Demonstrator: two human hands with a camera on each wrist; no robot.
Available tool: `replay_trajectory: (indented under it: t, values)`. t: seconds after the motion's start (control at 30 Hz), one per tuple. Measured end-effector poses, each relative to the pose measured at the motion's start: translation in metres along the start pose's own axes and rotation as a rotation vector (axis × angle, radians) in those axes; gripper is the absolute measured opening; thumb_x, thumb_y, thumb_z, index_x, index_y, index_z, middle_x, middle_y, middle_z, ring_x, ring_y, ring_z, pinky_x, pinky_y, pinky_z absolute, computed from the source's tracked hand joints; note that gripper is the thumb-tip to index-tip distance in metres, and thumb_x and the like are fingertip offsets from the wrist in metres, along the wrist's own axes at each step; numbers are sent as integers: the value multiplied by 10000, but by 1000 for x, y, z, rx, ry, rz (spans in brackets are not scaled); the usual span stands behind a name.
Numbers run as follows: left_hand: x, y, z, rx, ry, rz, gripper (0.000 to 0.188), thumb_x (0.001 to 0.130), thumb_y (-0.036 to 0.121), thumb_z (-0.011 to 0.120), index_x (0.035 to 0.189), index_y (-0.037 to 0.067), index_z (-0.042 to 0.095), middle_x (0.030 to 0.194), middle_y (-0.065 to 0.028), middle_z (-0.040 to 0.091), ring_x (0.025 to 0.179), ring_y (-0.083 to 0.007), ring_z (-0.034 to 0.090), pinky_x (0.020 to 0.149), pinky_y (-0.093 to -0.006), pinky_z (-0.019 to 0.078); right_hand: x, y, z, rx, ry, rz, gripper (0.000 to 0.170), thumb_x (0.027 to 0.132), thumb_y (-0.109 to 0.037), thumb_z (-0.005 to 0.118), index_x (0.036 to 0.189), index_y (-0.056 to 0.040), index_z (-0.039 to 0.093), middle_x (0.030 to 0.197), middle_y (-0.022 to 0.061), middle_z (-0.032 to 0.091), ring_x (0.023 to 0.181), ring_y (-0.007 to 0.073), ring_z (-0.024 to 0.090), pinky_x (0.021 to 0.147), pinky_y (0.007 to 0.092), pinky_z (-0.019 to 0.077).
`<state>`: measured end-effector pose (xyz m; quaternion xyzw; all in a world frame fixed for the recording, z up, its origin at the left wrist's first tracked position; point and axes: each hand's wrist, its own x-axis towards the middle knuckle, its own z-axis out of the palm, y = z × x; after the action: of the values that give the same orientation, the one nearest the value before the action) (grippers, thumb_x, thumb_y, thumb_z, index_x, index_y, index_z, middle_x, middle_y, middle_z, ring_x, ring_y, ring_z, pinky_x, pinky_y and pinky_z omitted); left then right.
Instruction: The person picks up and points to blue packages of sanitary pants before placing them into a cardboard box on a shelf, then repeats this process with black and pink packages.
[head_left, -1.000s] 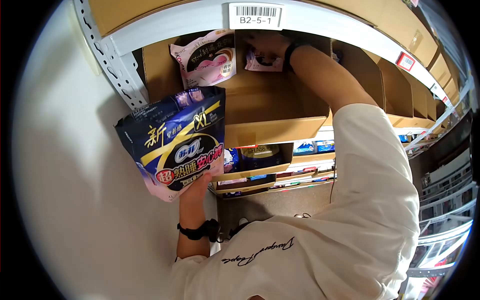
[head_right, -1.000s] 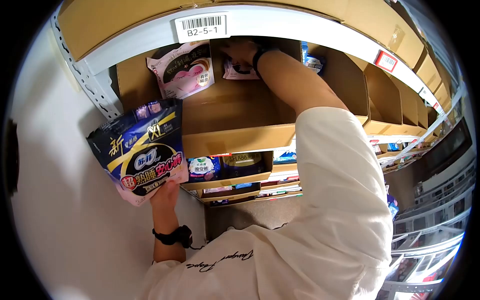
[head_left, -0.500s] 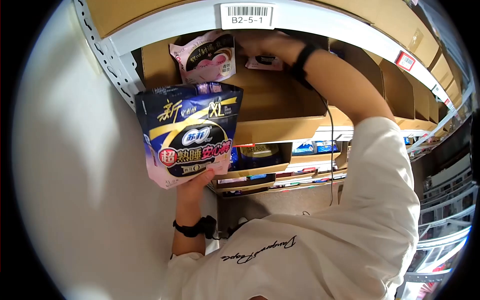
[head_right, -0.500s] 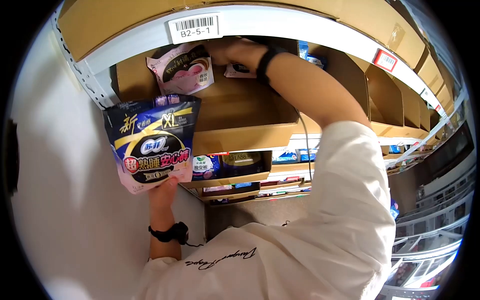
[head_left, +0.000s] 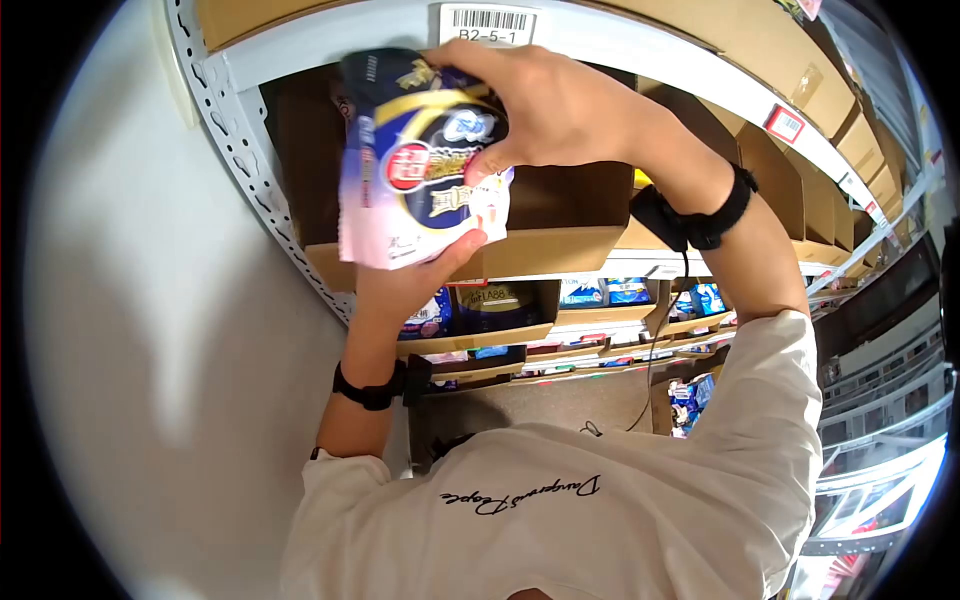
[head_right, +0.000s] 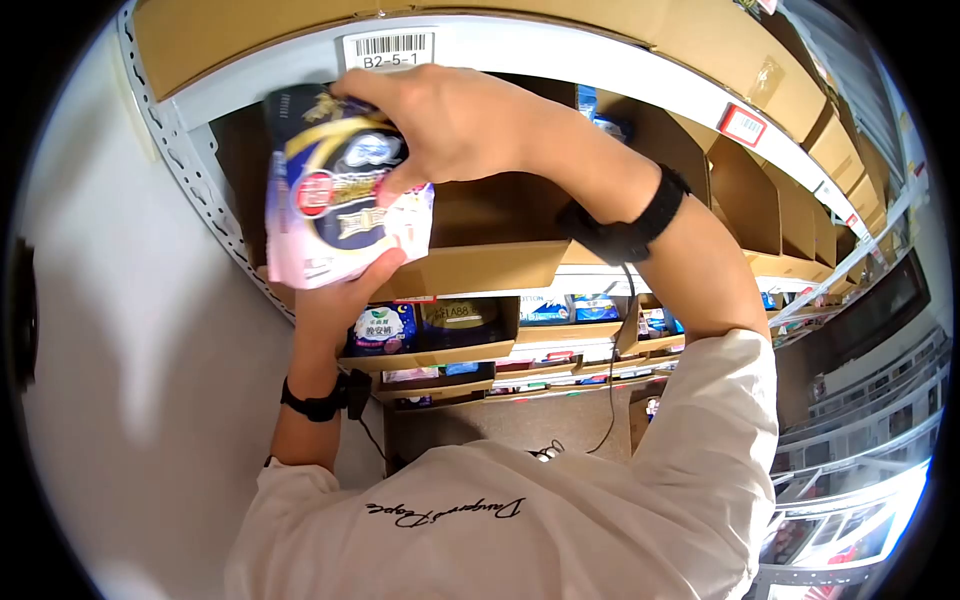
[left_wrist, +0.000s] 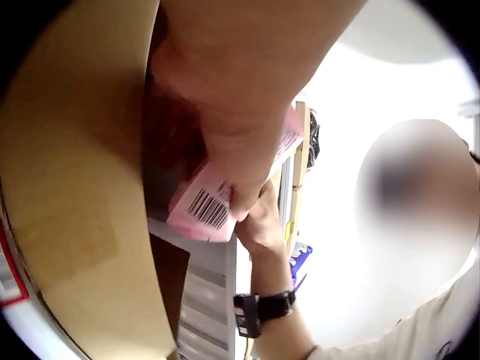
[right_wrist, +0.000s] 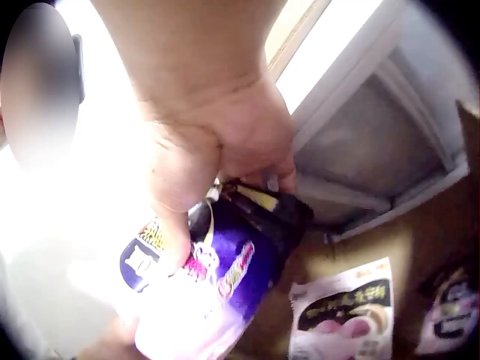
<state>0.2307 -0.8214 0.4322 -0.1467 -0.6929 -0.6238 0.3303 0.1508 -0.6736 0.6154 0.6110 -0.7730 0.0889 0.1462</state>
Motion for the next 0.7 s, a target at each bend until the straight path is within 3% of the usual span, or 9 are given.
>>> replay_trajectory:
  t: [0.1,0.17,0.3,0.37,0.43,0.47,0.57,0.63,0.7]
  values:
    - [8,-22,-11,736,178,283,610,645,467,862,1004,20,653,817,-102,683,779,-261,676,766,-388,528,-3,16,17,-251,9,-15,731,711,-186,823,1299,-57,407,1075,213,629,1024,406,609,830,462,498]
    - [6,-23,-14,1105,30,333,600,692,657,711,749,60,705,699,-93,660,686,-274,637,731,-400,451,-3,43,29,-278,-84,5,653,757,-217,787,1255,-57,395,1014,223,639,968,422,626,775,477,510]
    - [3,-29,-11,1031,47,299,567,726,624,696,673,60,687,657,-78,632,661,-256,618,692,-391,415,14,88,36,-593,-362,312,670,763,-146,748,1328,-76,395,1120,214,615,816,388,681,679,452,558]
    - [3,-27,-10,1008,36,289,560,737,611,694,667,56,680,653,-73,625,657,-250,614,685,-391,407,12,134,50,-640,-361,170,871,638,-121,822,1394,-78,391,1303,218,539,1121,332,609,892,388,540]
    - [2,-23,-10,1041,16,249,523,729,580,726,676,62,672,672,-49,640,667,-243,617,710,-389,424,16,192,85,-679,-348,243,914,603,-133,843,1396,-53,394,1375,218,472,1214,326,543,970,385,503]
    - [3,-23,-10,1042,15,258,523,729,580,726,676,62,672,672,-49,640,667,-243,617,710,-389,424,20,175,74,-574,-505,393,865,655,-108,814,1405,-36,389,1372,211,481,1239,339,519,992,425,487]
    - [3,-24,-9,1035,29,270,520,727,575,731,665,62,669,658,-53,627,655,-245,609,711,-382,421,17,172,88,-755,-487,456,752,727,-30,751,1393,-32,400,1395,219,459,1247,333,514,984,433,492]
    - [2,-23,-8,1013,50,278,520,729,571,731,660,59,667,653,-55,622,649,-246,604,701,-381,416,26,162,86,-769,-503,474,695,763,-65,738,1380,-14,423,1343,222,512,1168,346,580,922,448,526]
    - [2,-24,-8,1030,36,270,519,731,567,731,663,57,667,655,-56,622,651,-246,604,698,-382,414,43,163,93,-708,-418,521,722,705,-255,800,1330,-24,521,1146,199,632,1021,347,647,839,468,545]
